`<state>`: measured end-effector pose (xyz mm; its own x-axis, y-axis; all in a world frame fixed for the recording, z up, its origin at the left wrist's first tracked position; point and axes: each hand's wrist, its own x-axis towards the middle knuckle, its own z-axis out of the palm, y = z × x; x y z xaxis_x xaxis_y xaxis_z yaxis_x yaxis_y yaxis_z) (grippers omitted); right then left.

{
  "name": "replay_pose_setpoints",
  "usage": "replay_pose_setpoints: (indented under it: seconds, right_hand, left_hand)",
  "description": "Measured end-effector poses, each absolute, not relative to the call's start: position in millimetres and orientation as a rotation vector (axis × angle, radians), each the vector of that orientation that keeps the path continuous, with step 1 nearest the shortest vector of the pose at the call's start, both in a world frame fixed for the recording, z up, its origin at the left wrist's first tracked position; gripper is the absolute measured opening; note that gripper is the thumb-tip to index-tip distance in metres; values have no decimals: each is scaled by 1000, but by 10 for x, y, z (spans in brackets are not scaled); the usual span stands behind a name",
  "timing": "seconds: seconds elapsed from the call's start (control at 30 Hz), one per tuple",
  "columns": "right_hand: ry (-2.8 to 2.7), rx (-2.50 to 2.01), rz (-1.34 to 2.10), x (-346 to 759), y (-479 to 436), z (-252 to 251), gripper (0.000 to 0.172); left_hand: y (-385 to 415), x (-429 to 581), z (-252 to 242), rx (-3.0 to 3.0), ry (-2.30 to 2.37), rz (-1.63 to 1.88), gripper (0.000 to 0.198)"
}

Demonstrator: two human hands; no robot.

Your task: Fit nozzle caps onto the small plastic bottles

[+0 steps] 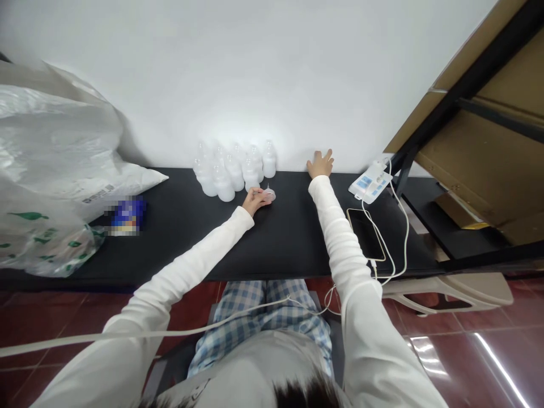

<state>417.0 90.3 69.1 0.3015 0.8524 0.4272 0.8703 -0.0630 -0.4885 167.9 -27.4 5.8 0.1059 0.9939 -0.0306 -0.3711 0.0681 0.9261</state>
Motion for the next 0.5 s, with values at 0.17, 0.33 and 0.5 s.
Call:
replay_pose_setpoints:
  seconds: [0.17,0.33,0.5]
  right_hand:
    - [-1472,-1803,-69,4208,880,695,23]
    - [-1556,-1628,-61,4145,564,898,33]
    - [-1928,-1308,83,3779,-37,897,56]
  left_hand:
    - [-274,1697,85,940,877,1264,46]
    - [-347,1726,95,1130,895,1414,55]
    - [-552,1722,252,1392,851,1699,57]
